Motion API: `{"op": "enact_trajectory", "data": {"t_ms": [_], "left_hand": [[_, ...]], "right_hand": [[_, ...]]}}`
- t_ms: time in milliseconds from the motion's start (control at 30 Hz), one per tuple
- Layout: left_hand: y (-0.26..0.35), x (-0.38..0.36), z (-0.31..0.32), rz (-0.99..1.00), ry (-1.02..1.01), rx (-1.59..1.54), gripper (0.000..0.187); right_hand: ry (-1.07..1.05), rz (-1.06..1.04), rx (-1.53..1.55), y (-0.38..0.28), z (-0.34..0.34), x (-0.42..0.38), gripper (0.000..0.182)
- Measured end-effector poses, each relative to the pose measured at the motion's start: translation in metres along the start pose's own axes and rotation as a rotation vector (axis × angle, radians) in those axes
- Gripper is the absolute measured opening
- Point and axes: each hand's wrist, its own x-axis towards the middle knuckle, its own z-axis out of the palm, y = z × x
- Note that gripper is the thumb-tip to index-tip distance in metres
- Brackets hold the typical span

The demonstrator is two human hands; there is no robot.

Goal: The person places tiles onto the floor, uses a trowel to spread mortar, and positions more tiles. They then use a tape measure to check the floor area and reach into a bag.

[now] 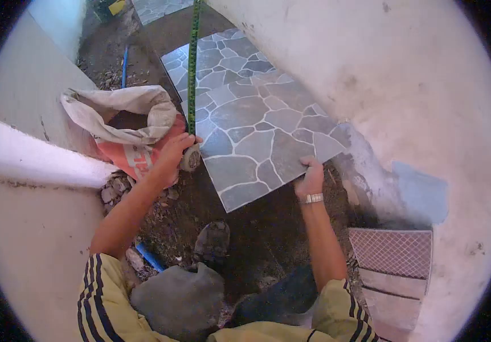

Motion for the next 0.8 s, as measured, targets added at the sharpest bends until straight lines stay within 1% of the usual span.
{"op": "enact_trajectory", "data": {"t_ms": [100, 167, 200, 300, 333, 400, 500, 600, 700, 800], "left_hand": [[0.003, 0.02, -0.012, 0.078, 0.047, 0.06, 0.022], [0.005, 0.033, -0.012, 0.131, 0.057, 0.115, 0.021], [0.006, 0.035, -0.01, 0.079, 0.066, 0.067, 0.022], [0.01, 0.052, -0.011, 0.14, 0.094, 0.016, 0.023], [0.011, 0.057, -0.011, 0.126, 0.125, -0.008, 0.022], [0.021, 0.06, -0.005, 0.1, 0.186, -0.066, 0.022], [0.017, 0.081, -0.013, 0.158, 0.223, -0.085, 0.024], [0.013, 0.096, -0.016, 0.136, 0.256, -0.067, 0.024], [-0.002, 0.092, -0.008, 0.329, 0.347, 0.065, 0.024], [-0.01, 0.052, 0.009, 0.31, 0.39, 0.307, 0.021]], "right_hand": [[-0.028, -0.016, -0.017, 0.007, 0.016, 0.02, 0.015], [-0.023, -0.011, -0.018, 0.015, 0.016, 0.043, 0.014], [-0.017, -0.009, -0.019, 0.019, 0.014, 0.054, 0.013], [-0.027, -0.017, -0.034, 0.027, 0.022, 0.082, 0.011], [-0.053, -0.002, -0.026, 0.027, 0.028, 0.091, 0.012], [-0.106, 0.024, -0.02, 0.018, 0.051, 0.089, 0.013], [-0.293, 0.189, -0.17, -0.013, 0.074, 0.057, 0.031], [-0.293, 0.141, -0.285, -0.003, 0.075, 0.048, 0.034], [-0.253, 0.178, -0.334, 0.011, 0.077, 0.061, 0.031], [-0.281, 0.129, -0.352, 0.022, 0.084, 0.078, 0.032]]}}
